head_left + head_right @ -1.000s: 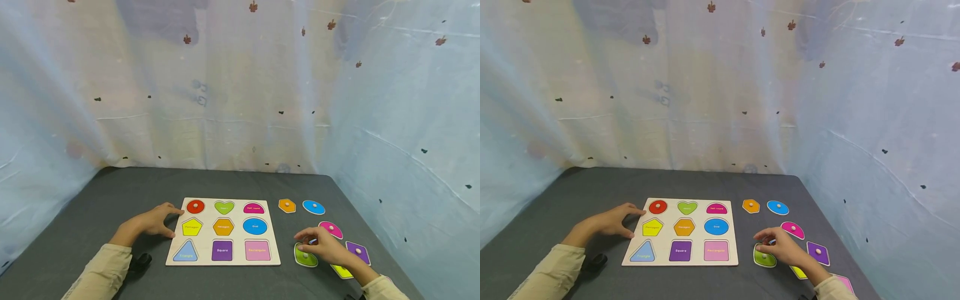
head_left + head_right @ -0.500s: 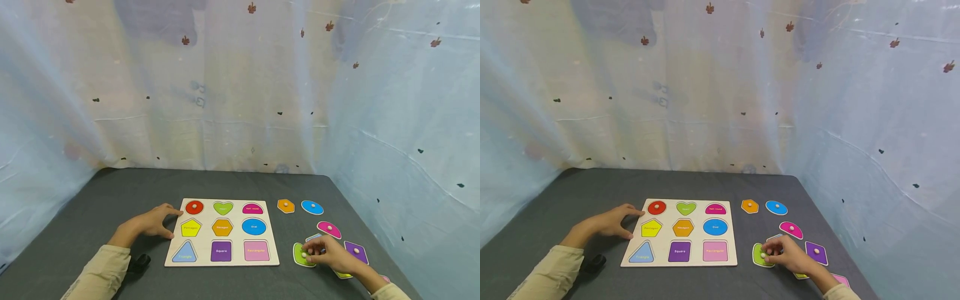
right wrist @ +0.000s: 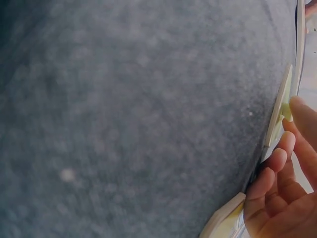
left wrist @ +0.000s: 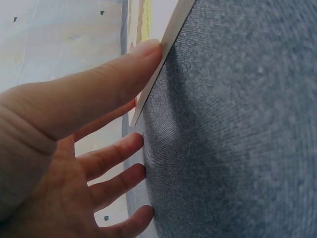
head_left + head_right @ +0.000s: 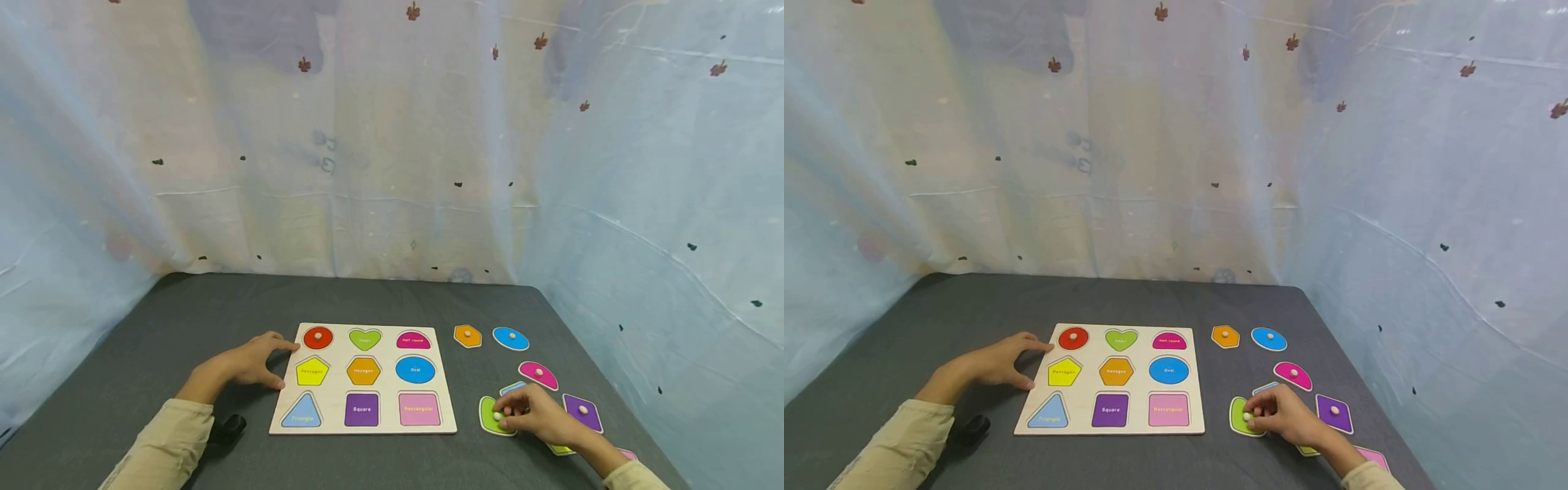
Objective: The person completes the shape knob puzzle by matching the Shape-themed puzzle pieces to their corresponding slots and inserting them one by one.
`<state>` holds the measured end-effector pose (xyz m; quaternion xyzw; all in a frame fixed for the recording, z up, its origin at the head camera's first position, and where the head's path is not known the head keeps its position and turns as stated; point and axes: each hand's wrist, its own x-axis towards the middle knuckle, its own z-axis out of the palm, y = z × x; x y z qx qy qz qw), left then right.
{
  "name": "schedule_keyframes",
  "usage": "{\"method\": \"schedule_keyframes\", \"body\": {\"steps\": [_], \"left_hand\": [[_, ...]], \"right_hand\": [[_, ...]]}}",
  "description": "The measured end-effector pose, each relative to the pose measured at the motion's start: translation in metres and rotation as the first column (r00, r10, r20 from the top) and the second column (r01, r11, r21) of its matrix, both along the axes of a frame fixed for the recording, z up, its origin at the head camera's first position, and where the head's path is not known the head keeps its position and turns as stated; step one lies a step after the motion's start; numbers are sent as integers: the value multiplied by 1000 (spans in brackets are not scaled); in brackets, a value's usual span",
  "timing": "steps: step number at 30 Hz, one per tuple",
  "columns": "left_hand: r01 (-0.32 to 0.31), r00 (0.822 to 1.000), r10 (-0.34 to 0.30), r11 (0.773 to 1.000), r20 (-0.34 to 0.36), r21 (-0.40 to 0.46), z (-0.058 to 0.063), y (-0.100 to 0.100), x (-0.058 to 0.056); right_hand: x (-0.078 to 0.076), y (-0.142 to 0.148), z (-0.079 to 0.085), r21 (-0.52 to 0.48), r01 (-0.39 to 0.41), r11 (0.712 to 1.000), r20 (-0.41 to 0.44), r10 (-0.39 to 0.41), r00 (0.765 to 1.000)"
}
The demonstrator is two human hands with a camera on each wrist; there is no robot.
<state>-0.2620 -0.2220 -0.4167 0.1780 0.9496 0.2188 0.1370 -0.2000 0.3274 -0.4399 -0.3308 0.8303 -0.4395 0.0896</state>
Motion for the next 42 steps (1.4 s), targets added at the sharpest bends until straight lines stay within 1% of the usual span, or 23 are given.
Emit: {"method": "schedule_keyframes", "body": {"steps": [6,11,17,20,28,35,42], "left_hand": [[-1,1000,1,1000,6,12,1,1,2],[-5,1000,5,1000,9,10,1,0,1],[-11,1000,11,1000,11,2,2,1,0],[-13,1000,13,1000,16,1,2,1,-1],[-16,1000,16,1000,15,-6,1,0,1],[-4,1000,4,1000,-1,6,0,-2,1],[-12,1000,12,1000,12,8,0,-1,1]], "right_hand": [[0,-2,0,3,17,1000,12,-18,1000],[-1,-4,2,1,16,1000,38,-16,999],[-2,-4,3,-6,9,1000,23,-9,1000],[-3,-4,4,8,12,1000,17,-12,1000],[-7,-11,17,69,79,995,13,-80,997],[-18,-23,32,96,86,992,-10,-85,996],[-28,-34,43,91,104,990,-8,-104,995]]}}
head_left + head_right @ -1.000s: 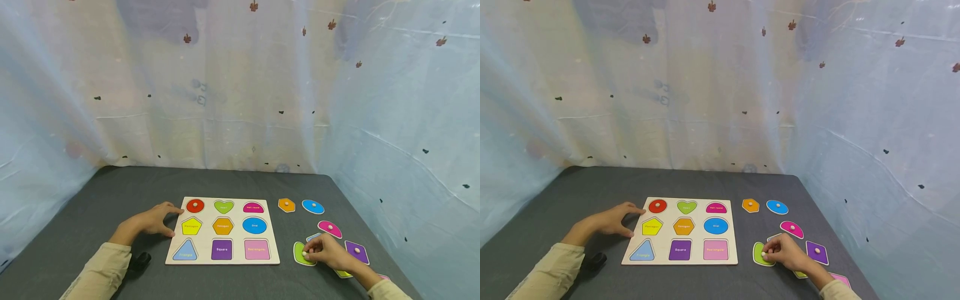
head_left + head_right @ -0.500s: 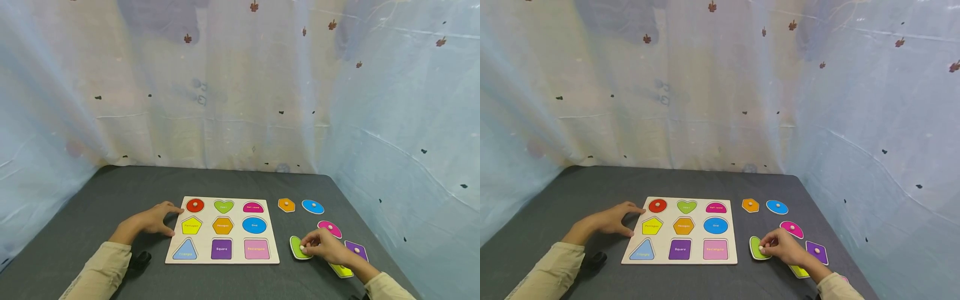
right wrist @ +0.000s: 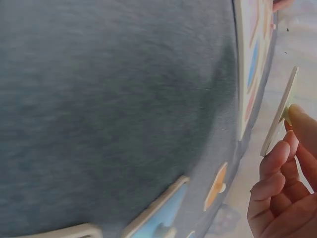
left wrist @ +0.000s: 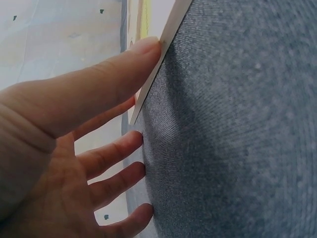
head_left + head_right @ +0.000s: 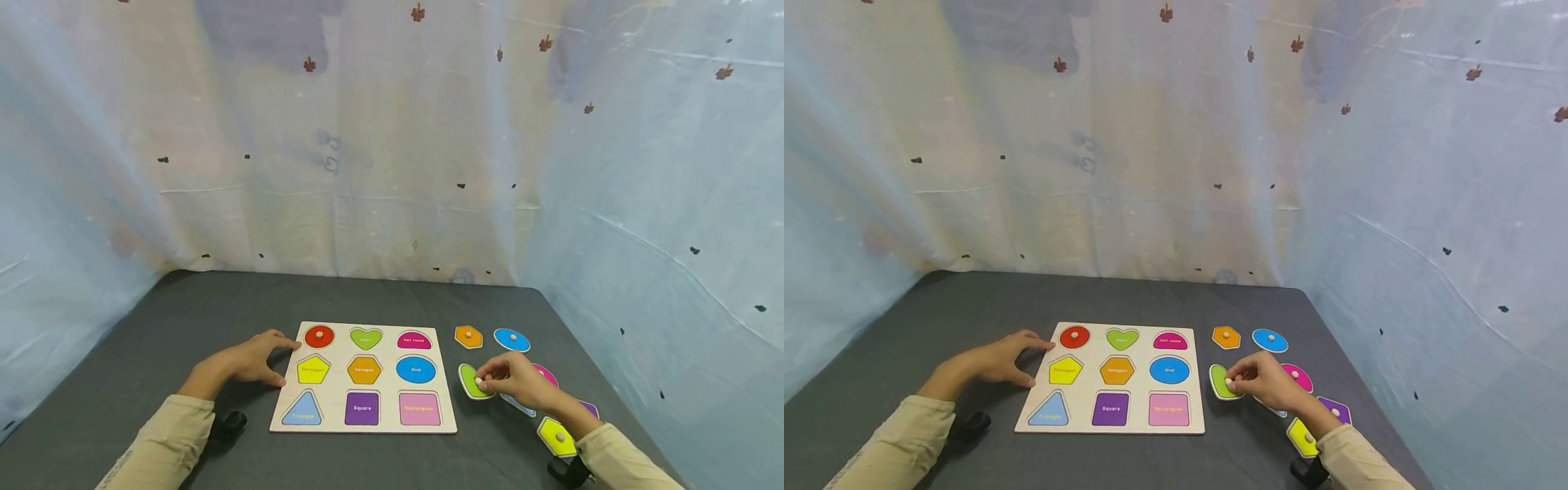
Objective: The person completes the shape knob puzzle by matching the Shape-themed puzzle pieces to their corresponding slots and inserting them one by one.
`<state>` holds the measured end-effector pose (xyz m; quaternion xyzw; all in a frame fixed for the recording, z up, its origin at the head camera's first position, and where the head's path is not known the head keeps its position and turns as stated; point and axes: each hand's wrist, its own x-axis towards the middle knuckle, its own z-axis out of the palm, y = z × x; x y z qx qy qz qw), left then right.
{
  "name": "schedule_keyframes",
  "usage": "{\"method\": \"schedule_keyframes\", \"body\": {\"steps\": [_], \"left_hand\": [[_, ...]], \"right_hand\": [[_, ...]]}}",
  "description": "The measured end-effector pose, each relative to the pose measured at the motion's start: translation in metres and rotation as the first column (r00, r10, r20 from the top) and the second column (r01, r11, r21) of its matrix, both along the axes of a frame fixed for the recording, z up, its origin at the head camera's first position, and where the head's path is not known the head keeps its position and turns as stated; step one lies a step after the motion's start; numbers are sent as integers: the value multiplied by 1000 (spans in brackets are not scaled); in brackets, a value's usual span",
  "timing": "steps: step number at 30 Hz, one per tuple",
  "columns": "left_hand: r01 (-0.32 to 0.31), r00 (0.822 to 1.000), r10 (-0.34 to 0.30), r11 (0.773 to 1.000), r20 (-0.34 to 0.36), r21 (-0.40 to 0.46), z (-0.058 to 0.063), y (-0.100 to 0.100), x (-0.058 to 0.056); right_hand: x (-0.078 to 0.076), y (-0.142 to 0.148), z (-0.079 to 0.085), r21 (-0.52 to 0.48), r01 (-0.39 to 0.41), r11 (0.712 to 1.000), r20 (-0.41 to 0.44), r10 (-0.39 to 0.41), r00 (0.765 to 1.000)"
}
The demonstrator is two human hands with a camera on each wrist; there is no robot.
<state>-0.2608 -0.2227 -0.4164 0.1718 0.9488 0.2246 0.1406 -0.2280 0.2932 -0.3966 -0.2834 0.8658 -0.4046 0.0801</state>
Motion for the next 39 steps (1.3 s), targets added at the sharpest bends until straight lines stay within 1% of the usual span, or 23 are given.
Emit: {"method": "schedule_keyframes", "body": {"steps": [5,10,15,23,29,33,39], "left_hand": [[-3,1000,3,1000,-1,-8,0,1,-2],[4,1000,-4,1000,-10,-7,-2,0,-2],[7,1000,-7,1000,-9,-2,-1,-2,-1],[20,1000,-20,1000,-1,3,-1,-2,-3],[12,1000,-12,1000,7,-1,-2,-2,-3],[15,1000,-15,1000,-4,-3,0,-2,-2],[-1,1000,1,1000,4,-16,0,0,-2]], "right_hand": [[-10,-10,3,11,2,1000,-41,-2,999],[-19,-22,6,33,9,999,-52,-7,999],[-27,-36,9,49,8,999,-68,-5,998],[-40,-58,16,38,-7,999,-39,9,999],[-48,-74,20,47,-16,999,-17,16,1000],[-56,-87,24,33,-14,999,-18,15,1000],[-65,-108,32,16,-48,999,-26,48,999]]}}
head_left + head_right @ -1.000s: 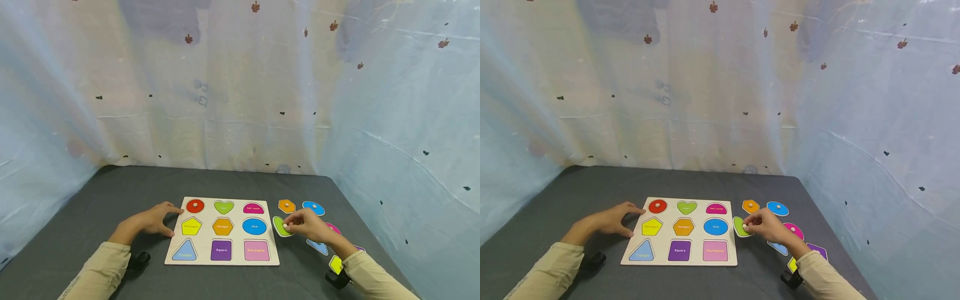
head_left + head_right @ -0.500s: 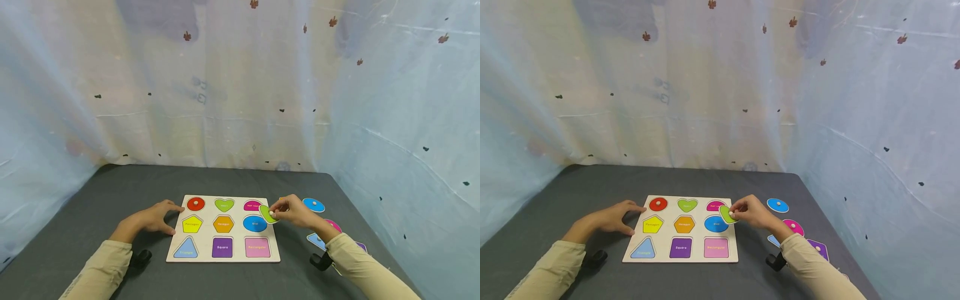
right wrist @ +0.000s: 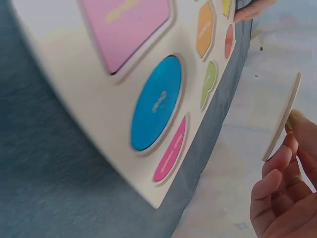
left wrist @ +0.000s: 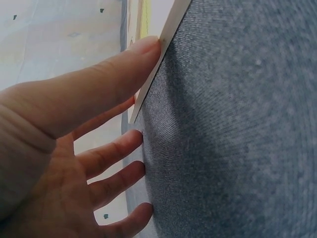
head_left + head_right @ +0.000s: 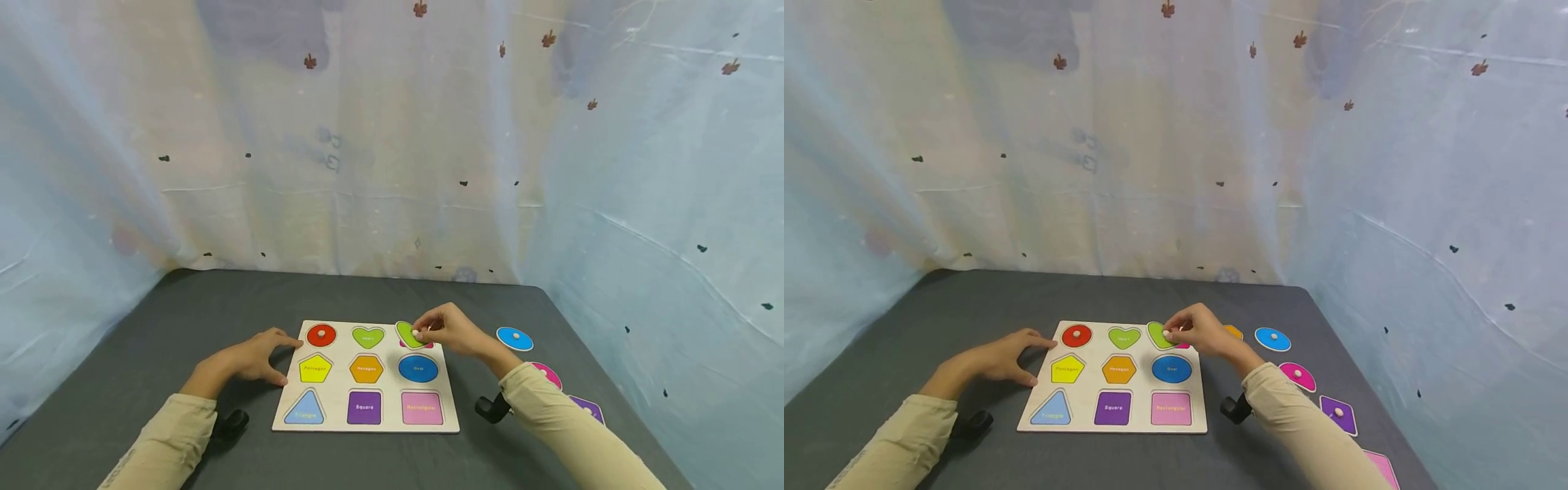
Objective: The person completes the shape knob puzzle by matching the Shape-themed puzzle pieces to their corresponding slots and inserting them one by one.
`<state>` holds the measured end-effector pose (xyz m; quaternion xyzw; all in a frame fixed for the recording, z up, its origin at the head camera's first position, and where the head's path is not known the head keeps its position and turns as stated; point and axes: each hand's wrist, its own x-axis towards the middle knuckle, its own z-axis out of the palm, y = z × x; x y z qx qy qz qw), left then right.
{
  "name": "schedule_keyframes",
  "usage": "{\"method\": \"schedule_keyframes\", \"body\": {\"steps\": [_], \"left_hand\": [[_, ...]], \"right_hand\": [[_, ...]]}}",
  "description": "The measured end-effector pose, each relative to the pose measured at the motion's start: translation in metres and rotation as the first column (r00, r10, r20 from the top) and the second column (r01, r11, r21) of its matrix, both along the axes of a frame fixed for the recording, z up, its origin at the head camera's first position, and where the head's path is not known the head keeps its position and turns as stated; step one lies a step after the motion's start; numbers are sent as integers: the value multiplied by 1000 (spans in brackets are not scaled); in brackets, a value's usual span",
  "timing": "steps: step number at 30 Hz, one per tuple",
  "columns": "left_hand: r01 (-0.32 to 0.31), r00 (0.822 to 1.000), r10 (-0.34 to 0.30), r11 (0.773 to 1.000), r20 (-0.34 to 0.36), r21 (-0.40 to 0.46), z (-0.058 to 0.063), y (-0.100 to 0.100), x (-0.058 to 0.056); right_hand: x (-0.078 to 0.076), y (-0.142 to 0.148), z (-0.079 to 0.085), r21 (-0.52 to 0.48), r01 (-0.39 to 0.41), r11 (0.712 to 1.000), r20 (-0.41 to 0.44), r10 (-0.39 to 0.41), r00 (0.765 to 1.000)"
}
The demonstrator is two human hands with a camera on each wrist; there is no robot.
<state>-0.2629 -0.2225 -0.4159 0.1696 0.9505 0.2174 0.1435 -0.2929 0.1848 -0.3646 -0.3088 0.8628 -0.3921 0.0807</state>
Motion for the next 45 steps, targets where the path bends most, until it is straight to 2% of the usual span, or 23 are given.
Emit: {"method": "schedule_keyframes", "body": {"steps": [12,24,35,45], "left_hand": [[-14,1000,14,1000,-2,4,-2,-2,2],[1,1000,0,1000,-9,18,-2,0,3],[-11,1000,11,1000,1,9,-3,-1,2],[-28,1000,28,1000,8,-1,-2,0,2]], "right_hand": [[-8,-32,4,16,-9,1000,8,8,1000],[-20,-47,2,63,-22,998,-21,23,1000],[-31,-59,-7,98,-23,995,-22,25,999],[-39,-70,-12,105,8,994,4,-9,1000]]}}
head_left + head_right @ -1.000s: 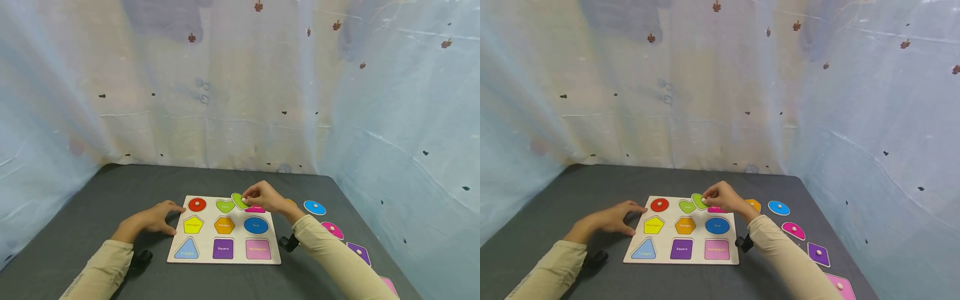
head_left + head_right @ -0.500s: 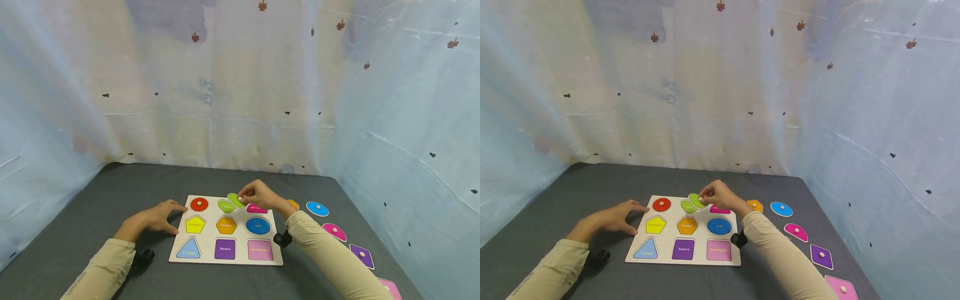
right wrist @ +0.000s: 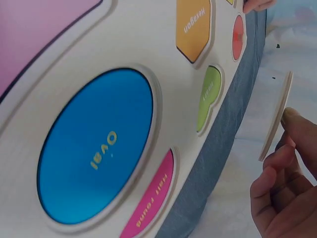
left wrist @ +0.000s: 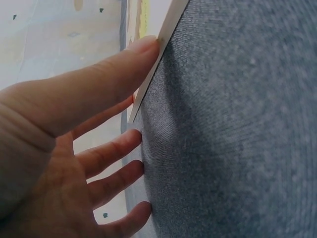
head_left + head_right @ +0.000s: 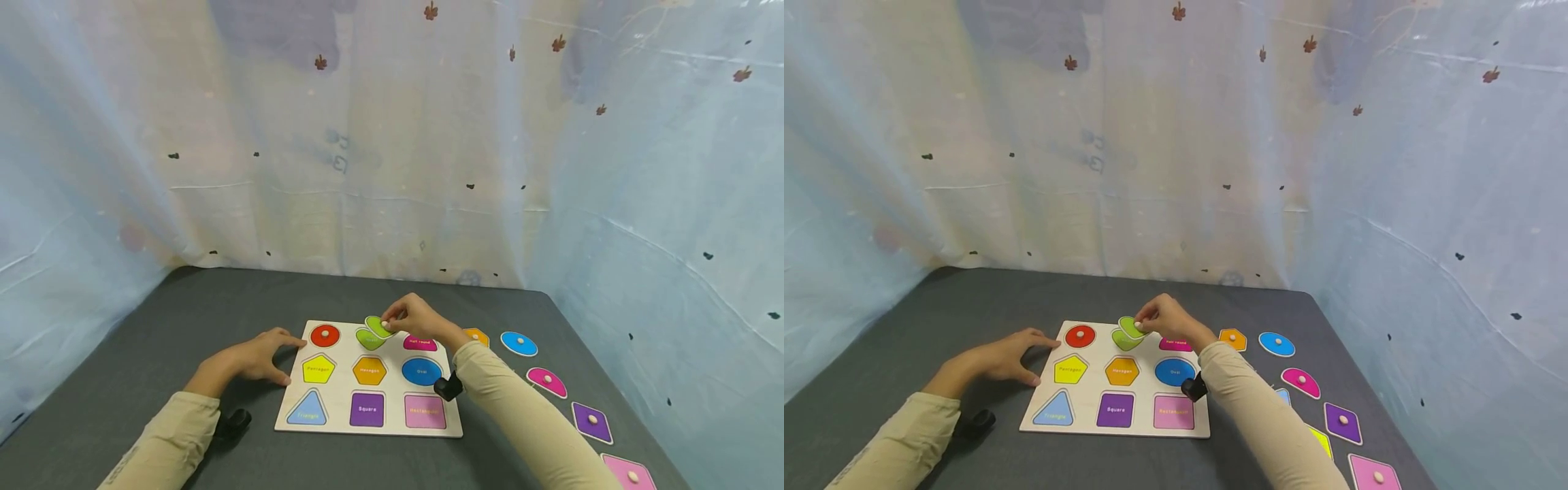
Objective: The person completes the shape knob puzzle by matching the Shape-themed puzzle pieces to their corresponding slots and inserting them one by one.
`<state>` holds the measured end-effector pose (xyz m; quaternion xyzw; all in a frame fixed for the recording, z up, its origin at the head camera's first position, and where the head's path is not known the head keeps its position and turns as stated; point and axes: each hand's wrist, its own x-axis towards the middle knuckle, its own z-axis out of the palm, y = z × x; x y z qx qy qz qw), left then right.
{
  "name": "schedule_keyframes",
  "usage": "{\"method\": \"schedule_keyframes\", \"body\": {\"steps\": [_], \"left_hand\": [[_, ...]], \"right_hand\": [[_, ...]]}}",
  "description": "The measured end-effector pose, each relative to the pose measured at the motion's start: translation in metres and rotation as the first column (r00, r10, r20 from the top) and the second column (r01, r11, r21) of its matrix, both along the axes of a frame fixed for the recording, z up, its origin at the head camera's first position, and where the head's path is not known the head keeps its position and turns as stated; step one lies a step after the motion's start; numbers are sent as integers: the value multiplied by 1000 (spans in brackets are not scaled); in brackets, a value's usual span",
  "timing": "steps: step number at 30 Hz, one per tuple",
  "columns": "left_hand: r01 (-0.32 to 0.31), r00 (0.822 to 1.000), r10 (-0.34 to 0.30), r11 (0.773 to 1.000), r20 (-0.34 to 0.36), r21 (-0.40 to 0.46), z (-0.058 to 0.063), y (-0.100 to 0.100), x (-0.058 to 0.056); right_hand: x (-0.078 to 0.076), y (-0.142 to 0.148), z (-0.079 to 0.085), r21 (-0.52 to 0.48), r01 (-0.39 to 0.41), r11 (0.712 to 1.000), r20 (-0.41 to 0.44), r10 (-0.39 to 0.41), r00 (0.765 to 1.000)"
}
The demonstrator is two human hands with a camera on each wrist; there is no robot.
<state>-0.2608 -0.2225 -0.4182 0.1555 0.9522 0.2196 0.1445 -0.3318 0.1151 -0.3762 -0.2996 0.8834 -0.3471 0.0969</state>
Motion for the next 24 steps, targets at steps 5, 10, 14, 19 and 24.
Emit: {"method": "schedule_keyframes", "body": {"steps": [5,10,14,19,24], "left_hand": [[-8,1000,8,1000,1,-3,-1,0,1],[-1,1000,1,1000,-11,3,-5,-3,0],[-7,1000,7,1000,-8,3,-3,-3,1],[1,1000,-1,1000,-10,3,0,-1,1],[3,1000,-3,1000,-12,0,2,1,2]], "right_hand": [[-1,-6,-8,-1,13,1000,18,-13,1000],[-4,-8,-12,1,25,1000,31,-26,999],[-9,-9,-15,10,34,999,28,-34,999],[-15,-10,-19,23,46,999,22,-46,999],[-19,-11,-25,41,54,998,18,-55,998]]}}
